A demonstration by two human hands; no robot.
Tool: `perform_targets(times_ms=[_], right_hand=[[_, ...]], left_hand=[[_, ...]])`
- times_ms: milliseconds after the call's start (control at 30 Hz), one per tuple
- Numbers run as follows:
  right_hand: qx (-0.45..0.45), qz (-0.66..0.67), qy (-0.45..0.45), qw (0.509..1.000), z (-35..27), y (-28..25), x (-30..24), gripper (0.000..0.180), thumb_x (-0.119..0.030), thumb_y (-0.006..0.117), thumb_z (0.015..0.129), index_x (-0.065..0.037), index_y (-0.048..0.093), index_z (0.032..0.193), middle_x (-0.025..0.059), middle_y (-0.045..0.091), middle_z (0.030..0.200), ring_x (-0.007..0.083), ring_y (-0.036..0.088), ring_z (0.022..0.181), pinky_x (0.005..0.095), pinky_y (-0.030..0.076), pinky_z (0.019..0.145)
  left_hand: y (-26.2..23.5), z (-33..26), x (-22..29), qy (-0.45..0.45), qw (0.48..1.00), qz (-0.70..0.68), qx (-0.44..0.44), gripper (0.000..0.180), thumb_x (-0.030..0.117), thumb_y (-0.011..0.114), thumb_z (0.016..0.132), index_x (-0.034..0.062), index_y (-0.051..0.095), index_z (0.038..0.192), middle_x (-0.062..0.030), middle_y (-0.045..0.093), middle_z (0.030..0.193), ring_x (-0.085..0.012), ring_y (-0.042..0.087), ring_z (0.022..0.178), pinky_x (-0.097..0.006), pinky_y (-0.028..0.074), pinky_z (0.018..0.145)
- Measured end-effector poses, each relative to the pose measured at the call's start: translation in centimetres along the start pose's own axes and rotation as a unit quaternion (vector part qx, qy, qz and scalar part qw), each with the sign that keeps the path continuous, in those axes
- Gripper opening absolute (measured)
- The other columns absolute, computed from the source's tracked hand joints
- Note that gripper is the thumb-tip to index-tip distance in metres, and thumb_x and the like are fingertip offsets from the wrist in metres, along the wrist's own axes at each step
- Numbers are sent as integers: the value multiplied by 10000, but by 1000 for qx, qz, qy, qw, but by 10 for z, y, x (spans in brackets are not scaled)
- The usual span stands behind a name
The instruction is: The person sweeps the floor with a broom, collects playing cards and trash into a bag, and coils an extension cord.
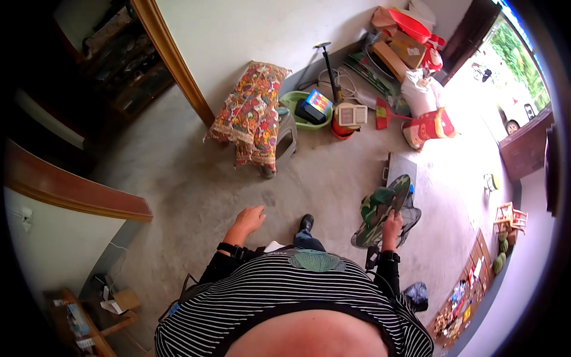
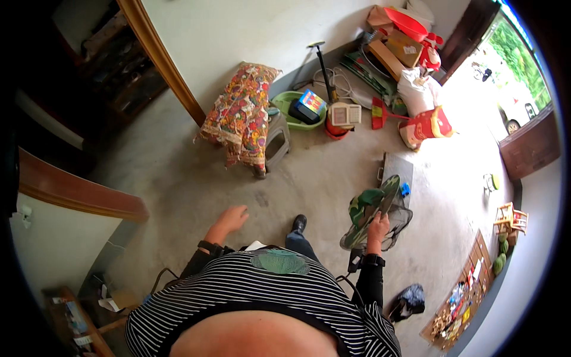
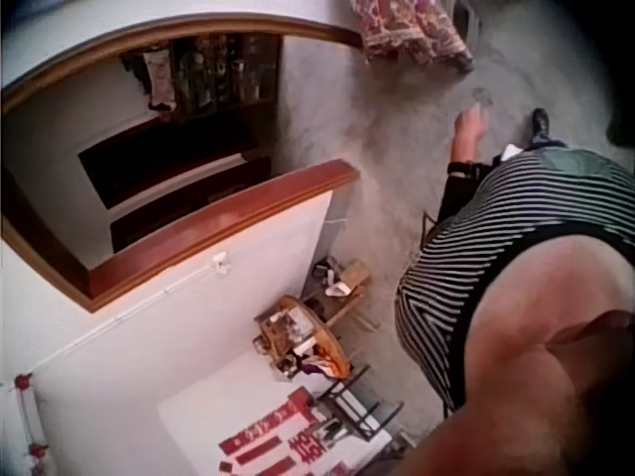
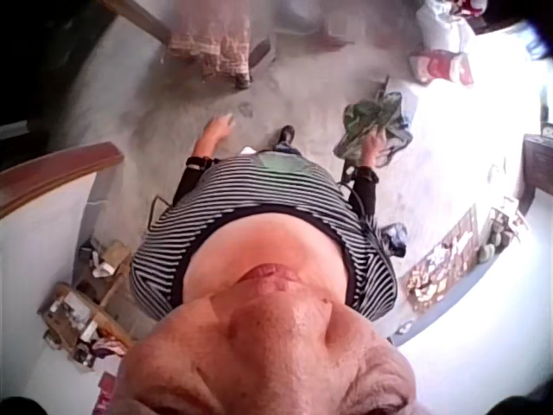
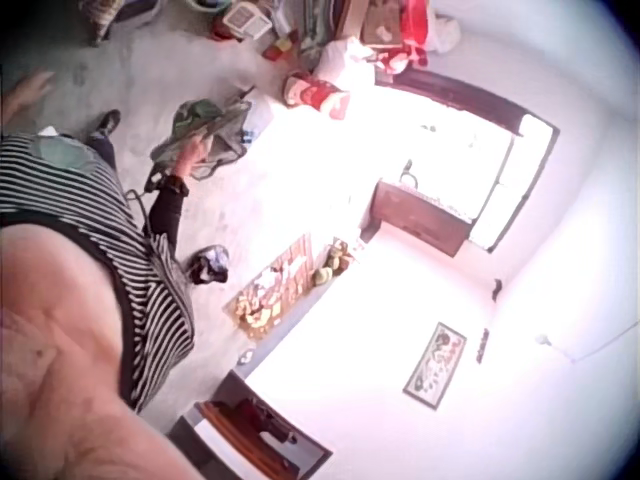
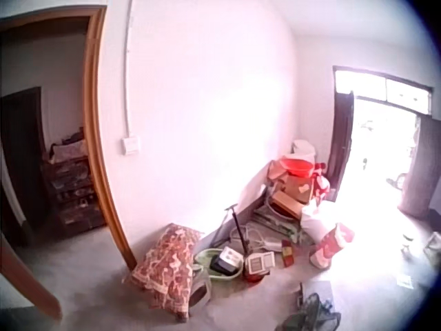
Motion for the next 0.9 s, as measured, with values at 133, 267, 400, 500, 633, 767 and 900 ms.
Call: perform_targets(times_ms=[133,267,400,500,633,767,900], right_hand=[[-39,29,-54,997,65,47,-38,237,-177,458,868,17,564,953,204,598,847,377,555,793,410,426,687],[-52,45,-120,990,113,92,-73,154,-144,494,836,-5,557,860,192,559,783,370,525,746,415,413,663],[-92,156,-128,975,133,148,-113,109,-130,517,820,-30,557,839,181,541,767,369,513,749,410,411,658],[-154,166,-97,969,153,174,-135,150,-139,512,831,-26,560,918,197,555,818,380,520,800,401,424,693],[-199,188,-43,961,192,193,-158,188,-151,503,843,-24,555,971,208,563,809,363,548,768,384,429,675],[-198,219,-6,955,249,202,-149,201,-155,510,836,-10,567,964,195,574,746,301,562,679,357,432,632],[-119,176,13,977,321,183,-124,178,-124,505,835,2,588,929,133,605,736,173,556,667,300,431,631]], left_hand=[[-9,45,11,-29,999,-12,-5,288,247,531,803,47,554,1008,-181,582,993,-353,537,934,-425,435,782],[-12,69,4,-41,996,-9,81,294,229,556,789,31,557,1006,-195,592,958,-367,551,897,-436,440,760],[-19,88,30,-93,993,-57,36,291,231,566,782,28,577,991,-205,607,892,-364,576,834,-433,453,734],[-28,123,43,-115,992,-44,-10,308,233,560,782,35,578,1017,-209,608,900,-362,580,830,-424,456,738],[-41,181,46,-149,986,-79,-7,331,238,536,791,36,569,1050,-206,609,919,-364,571,863,-417,449,761],[-59,264,48,-73,994,-75,18,344,249,531,797,27,562,1059,-211,603,942,-372,556,898,-424,440,778],[-82,351,87,-73,996,-27,-46,345,251,538,801,22,559,1058,-212,591,980,-374,542,930,-435,434,792]])
Point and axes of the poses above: each hand's wrist, its own z-axis towards the middle knuckle, its own y-axis out of the palm, x = y × z, the point moved 2 cm from there along z, towards the middle knuckle
